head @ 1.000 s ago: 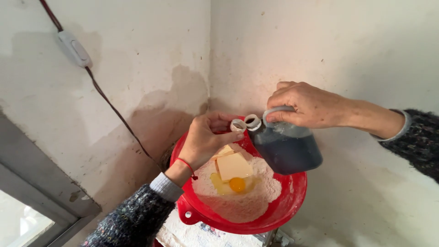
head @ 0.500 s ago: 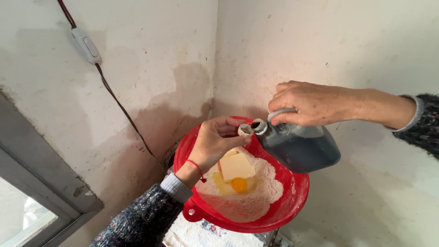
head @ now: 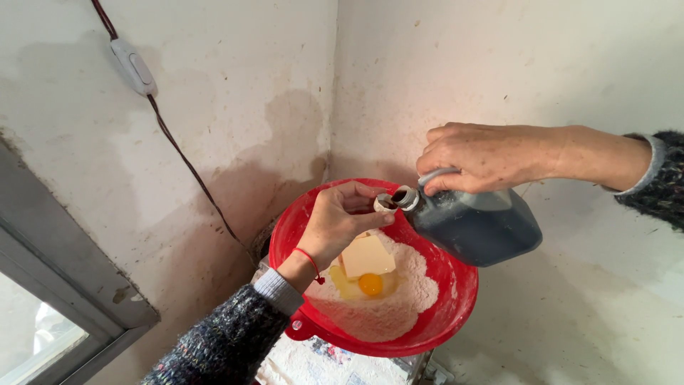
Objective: Gathering and adding flour, sugar, butter, and eggs into a bowl to prepare ingredients for baking.
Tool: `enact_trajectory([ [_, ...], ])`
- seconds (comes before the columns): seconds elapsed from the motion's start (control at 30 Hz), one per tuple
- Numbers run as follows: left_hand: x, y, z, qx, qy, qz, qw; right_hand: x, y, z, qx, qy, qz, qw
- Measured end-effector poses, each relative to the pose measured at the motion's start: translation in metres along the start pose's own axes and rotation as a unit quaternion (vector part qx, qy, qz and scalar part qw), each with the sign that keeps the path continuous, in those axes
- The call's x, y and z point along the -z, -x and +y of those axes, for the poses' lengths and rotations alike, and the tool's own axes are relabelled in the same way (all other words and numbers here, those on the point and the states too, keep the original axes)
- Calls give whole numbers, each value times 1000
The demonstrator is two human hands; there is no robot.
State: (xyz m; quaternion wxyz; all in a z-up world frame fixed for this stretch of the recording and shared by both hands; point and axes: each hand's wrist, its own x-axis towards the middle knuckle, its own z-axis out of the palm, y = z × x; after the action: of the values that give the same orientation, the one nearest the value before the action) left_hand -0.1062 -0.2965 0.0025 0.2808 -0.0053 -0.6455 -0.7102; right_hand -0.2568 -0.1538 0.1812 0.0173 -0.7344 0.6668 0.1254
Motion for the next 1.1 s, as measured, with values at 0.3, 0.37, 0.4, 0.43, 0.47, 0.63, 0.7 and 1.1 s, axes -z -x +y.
enact_trajectory([
  [0.3, -1, 5, 5, 0, 9, -10, 1000, 1, 1, -3, 8, 4, -6, 1000],
  [0.37, 0, 5, 5, 4, 4, -5, 1000, 2, 1, -4, 18, 9, -1, 1000],
  [0.4, -1, 5, 7, 4, 4, -5, 1000, 2, 1, -4, 18, 9, 0, 1000],
  [0.43, -1, 6, 9, 7, -3, 1, 1000, 2, 1, -4, 4, 8, -3, 1000],
  [0.47, -1, 7, 11, 11, -11, 6, 1000, 2, 2, -5, -10, 6, -4, 1000],
  [0.63, 3, 2, 5, -6, 18, 26, 999, -13, 8, 8, -2, -30, 55, 998],
  [0.7, 4, 0, 4, -13, 23, 36, 999, -20, 12, 8, 11, -52, 86, 995],
  [1.1, 24, 4, -32, 67, -20, 28, 997, -74, 33, 24, -113, -153, 270, 944],
])
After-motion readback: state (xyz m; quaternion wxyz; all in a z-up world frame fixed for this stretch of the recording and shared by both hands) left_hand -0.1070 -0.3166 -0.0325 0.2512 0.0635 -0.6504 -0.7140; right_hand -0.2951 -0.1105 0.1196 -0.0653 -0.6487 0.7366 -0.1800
